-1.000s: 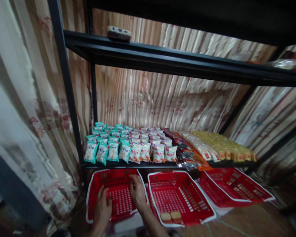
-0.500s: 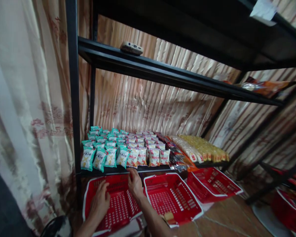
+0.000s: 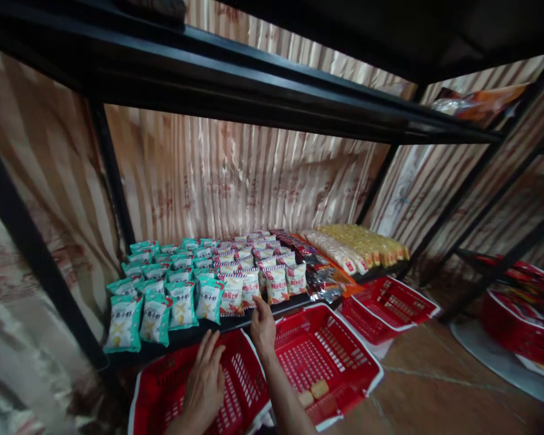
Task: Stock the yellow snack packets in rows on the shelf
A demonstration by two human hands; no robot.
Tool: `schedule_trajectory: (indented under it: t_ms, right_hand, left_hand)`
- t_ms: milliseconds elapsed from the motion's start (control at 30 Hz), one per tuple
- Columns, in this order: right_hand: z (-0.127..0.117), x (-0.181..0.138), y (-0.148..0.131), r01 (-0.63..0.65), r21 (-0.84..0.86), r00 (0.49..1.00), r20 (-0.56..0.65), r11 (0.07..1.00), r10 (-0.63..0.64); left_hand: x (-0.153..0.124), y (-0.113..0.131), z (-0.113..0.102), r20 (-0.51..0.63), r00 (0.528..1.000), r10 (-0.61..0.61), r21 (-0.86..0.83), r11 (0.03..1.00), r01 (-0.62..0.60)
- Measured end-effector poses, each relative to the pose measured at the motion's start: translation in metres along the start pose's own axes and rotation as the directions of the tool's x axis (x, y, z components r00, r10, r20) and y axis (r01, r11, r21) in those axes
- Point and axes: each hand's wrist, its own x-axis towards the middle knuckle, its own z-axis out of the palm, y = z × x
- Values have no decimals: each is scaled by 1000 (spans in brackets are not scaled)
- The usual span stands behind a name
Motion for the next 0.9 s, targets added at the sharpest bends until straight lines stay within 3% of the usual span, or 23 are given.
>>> schedule_trajectory:
  t_ms: [100,200,433,567,800,900]
  right_hand:
    - [7,5,15,-67,30,997,-21,997,68]
    - [13,2,23,-86,49,996,-12,995,87]
    - [15,17,16,121,-97,993,28,988,-118]
    - [11,31,9,128,-113,985,130,985,-113]
    - [6,38,9,203,-320,970,191,925,-147]
    - [3,41,8,216,-384,965,226,898,-136]
  left_hand:
    - [19,3,9,13,1000,14,-33,999,-13]
    - [40,11,20,46,997,-66,-107,992,70]
    - [81,31,36,98,988,-121,-244,960,141]
    - [100,35,42,92,981,-171,-237,953,189]
    - [132,34,41,-63,998,11,31,999,-9]
    - [145,32,37,-49,993,108,145,984,-100]
